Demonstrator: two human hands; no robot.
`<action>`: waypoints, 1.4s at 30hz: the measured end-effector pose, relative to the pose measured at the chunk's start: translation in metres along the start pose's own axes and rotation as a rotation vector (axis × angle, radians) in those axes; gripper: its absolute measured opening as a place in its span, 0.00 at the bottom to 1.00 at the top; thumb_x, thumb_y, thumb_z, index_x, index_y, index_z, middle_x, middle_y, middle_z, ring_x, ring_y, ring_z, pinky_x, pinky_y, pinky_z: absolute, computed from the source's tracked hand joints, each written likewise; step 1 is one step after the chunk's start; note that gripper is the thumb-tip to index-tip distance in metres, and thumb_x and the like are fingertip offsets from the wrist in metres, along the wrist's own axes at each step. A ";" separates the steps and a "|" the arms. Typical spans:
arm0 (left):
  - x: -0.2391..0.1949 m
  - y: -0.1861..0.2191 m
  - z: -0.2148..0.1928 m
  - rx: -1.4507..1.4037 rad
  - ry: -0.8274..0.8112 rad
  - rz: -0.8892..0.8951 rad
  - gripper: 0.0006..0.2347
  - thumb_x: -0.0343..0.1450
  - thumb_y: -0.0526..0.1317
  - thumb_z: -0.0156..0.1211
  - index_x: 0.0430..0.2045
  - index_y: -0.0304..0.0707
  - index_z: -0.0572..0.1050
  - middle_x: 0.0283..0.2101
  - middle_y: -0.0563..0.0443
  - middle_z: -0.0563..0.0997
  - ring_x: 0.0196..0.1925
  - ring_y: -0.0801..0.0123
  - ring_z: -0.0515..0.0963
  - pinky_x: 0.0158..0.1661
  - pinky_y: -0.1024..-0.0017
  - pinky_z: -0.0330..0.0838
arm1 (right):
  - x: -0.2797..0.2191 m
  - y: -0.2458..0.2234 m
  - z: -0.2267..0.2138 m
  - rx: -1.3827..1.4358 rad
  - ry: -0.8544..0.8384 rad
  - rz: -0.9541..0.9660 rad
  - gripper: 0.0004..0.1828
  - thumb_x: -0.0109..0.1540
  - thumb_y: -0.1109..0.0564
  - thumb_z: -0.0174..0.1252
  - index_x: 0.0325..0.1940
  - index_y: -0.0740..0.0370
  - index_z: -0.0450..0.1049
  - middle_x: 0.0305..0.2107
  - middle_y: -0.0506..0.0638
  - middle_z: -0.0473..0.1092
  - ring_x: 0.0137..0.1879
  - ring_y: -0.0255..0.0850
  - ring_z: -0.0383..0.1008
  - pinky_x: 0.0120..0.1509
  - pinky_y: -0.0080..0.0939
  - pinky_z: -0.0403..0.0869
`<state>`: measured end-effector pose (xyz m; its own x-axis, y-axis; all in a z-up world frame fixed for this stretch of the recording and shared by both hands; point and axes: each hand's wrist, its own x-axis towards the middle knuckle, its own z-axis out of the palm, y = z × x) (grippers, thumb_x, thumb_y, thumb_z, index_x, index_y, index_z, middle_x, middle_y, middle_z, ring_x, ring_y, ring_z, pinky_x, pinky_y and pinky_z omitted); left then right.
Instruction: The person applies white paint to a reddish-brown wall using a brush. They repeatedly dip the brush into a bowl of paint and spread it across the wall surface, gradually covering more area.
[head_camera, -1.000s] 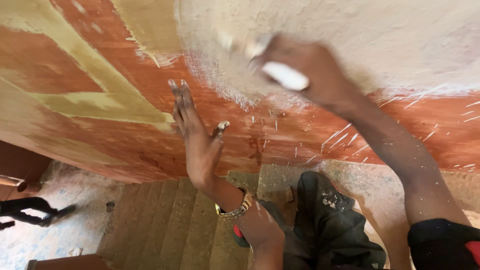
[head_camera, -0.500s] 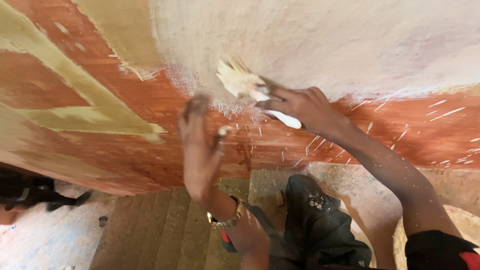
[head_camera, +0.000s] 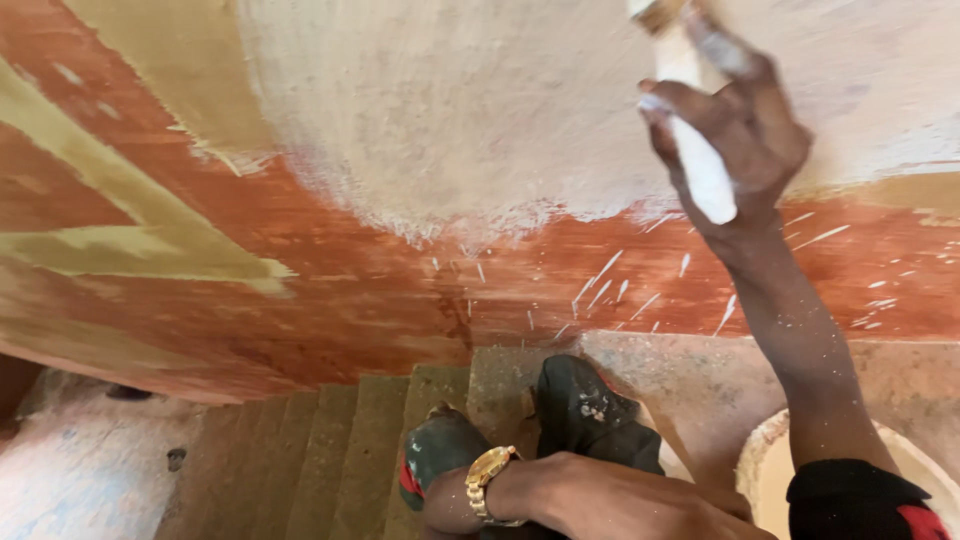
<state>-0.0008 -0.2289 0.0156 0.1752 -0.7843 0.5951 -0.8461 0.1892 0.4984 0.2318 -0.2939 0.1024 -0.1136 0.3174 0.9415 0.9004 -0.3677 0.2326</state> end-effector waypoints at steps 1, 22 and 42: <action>-0.004 -0.006 0.009 -0.028 -0.011 -0.017 0.16 0.70 0.32 0.56 0.53 0.30 0.71 0.57 0.42 0.76 0.63 0.54 0.75 0.64 0.61 0.69 | -0.006 0.000 0.002 0.018 -0.064 0.006 0.09 0.69 0.60 0.74 0.52 0.57 0.81 0.60 0.58 0.71 0.52 0.51 0.85 0.42 0.34 0.88; -0.031 -0.010 0.066 -0.689 0.140 -0.303 0.14 0.84 0.43 0.50 0.52 0.25 0.70 0.56 0.44 0.73 0.62 0.66 0.73 0.64 0.76 0.66 | -0.022 0.016 -0.025 -0.115 -0.104 -0.079 0.14 0.68 0.54 0.73 0.58 0.51 0.81 0.60 0.57 0.72 0.42 0.40 0.83 0.35 0.31 0.82; -0.050 -0.070 0.165 -1.198 0.352 -0.281 0.15 0.82 0.44 0.64 0.45 0.24 0.73 0.52 0.50 0.76 0.56 0.76 0.73 0.60 0.78 0.65 | -0.062 0.004 -0.028 -0.124 -0.477 -0.194 0.18 0.64 0.49 0.66 0.59 0.43 0.80 0.58 0.62 0.73 0.27 0.33 0.77 0.18 0.28 0.74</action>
<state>-0.0331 -0.3010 -0.1533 0.5520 -0.7204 0.4200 0.1898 0.5990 0.7780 0.2311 -0.3398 0.0516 -0.0429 0.7418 0.6693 0.8219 -0.3547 0.4457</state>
